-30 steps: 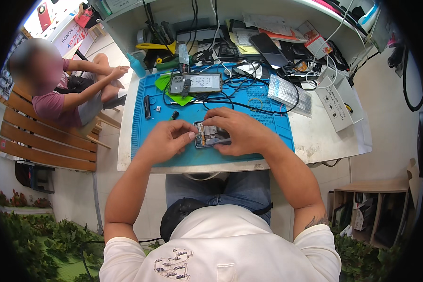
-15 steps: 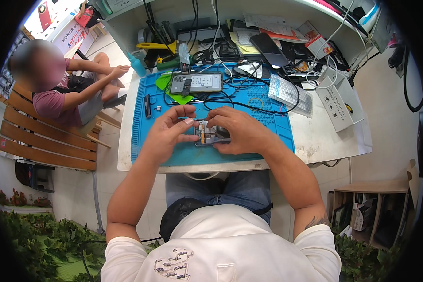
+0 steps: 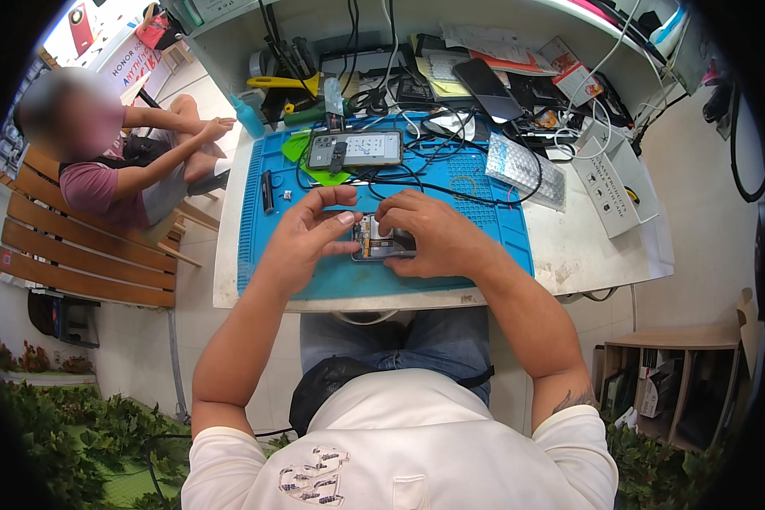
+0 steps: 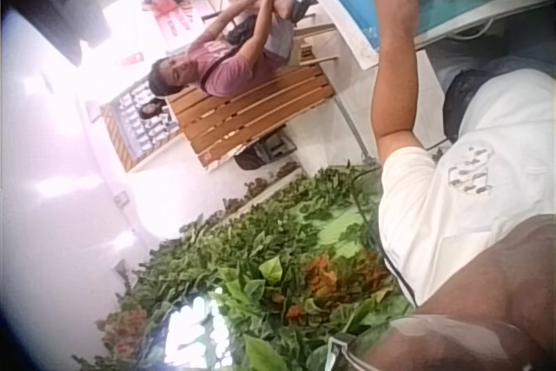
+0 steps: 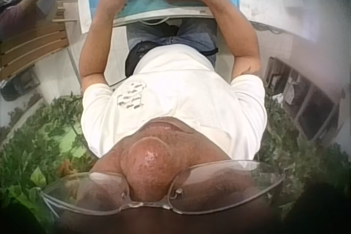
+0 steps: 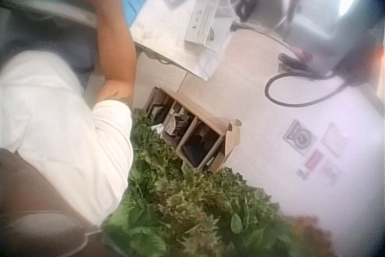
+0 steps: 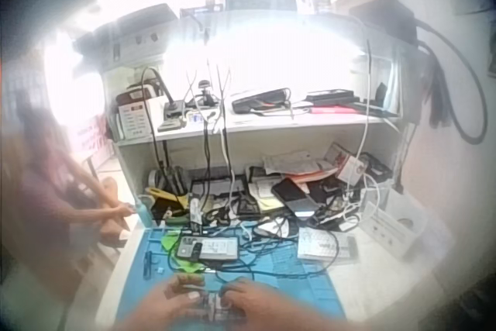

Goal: The person disassembles a mobile phone at a workbench, using a plastic pry tool to detach internal components and a screwdriver to remove small internal parts.

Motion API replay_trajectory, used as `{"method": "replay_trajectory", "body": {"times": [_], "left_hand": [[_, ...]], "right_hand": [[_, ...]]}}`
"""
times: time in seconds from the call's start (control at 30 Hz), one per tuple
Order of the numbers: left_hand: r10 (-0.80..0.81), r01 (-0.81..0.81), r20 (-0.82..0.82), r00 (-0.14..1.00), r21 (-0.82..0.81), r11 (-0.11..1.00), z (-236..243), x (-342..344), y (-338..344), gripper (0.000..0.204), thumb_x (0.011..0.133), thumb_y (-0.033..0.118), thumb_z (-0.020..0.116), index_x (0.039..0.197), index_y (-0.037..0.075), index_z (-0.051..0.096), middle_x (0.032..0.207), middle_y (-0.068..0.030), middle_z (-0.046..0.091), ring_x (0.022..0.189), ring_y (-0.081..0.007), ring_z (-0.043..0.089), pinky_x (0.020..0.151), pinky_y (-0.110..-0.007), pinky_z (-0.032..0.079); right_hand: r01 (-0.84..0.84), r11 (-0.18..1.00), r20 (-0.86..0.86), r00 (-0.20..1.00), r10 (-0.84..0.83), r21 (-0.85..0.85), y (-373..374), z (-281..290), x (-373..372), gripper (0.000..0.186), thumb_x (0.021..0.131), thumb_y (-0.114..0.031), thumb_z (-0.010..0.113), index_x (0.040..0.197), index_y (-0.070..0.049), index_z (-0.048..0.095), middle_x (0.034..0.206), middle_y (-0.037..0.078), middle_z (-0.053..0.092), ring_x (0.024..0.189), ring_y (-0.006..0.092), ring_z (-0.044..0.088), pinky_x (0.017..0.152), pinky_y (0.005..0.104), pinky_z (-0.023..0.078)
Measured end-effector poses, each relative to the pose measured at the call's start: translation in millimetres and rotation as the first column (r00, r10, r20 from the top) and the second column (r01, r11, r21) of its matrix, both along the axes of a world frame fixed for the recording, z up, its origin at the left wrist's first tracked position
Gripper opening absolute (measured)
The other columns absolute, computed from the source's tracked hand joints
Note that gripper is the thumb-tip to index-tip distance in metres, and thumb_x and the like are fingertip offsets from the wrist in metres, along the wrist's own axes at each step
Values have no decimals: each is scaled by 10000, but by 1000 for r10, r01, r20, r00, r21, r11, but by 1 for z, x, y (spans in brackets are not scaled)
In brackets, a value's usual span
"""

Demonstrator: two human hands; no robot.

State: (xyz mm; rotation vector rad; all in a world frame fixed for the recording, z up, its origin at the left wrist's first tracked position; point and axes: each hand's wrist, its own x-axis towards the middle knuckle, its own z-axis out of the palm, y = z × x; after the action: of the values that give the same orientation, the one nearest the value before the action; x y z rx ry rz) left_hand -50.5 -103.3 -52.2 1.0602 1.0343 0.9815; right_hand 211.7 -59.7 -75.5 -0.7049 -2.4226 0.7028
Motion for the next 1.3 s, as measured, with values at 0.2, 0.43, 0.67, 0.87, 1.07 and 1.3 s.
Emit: {"method": "replay_trajectory", "body": {"times": [0.2,0.43,0.67,0.87,1.07,1.3], "left_hand": [[2,-2,-5,1000,7,1000,1,-1,1,534,1075,193,752,1530,-11,562,1466,-152,601,1371,-261,644,1017,-443,678],[19,-19,-2,1000,18,1000,3,-6,1,536,1081,192,745,1537,-18,554,1480,-153,599,1379,-268,643,1022,-440,672],[19,-19,8,1000,11,1000,4,-7,-1,529,1085,184,739,1540,-13,556,1477,-152,598,1384,-274,641,1023,-441,675],[18,-19,28,999,17,1000,1,-8,-1,521,1084,177,740,1536,-12,561,1468,-151,599,1383,-271,639,1018,-440,682],[23,-23,42,999,11,1000,1,-9,-1,511,1083,163,736,1530,-16,565,1469,-149,602,1384,-277,636,1030,-451,676],[22,-22,61,998,7,1000,-1,-8,-2,513,1080,151,735,1534,-15,564,1472,-147,603,1381,-277,637,1036,-451,671]], "right_hand": [[1,1000,-49,999,-1,6,0,1,-1,380,712,-108,964,974,-82,690,1278,91,705,1250,323,643,1032,433,571],[-31,999,-87,996,33,25,1,3,0,404,689,-93,992,933,-80,671,1280,82,680,1236,321,630,1010,432,574],[-27,1000,-84,996,27,1,2,3,1,392,705,-104,998,909,-78,665,1288,90,684,1245,320,642,1005,421,578],[-21,999,-66,998,19,-27,3,3,2,372,728,-127,999,886,-78,666,1302,98,689,1242,315,654,993,420,585],[-14,999,-54,998,12,-38,3,5,2,375,727,-134,1005,864,-78,660,1296,94,694,1221,313,657,975,415,586],[-34,999,-72,997,32,-15,2,6,2,412,719,-123,1009,782,-72,605,1264,89,699,1167,301,653,913,404,583]]}}
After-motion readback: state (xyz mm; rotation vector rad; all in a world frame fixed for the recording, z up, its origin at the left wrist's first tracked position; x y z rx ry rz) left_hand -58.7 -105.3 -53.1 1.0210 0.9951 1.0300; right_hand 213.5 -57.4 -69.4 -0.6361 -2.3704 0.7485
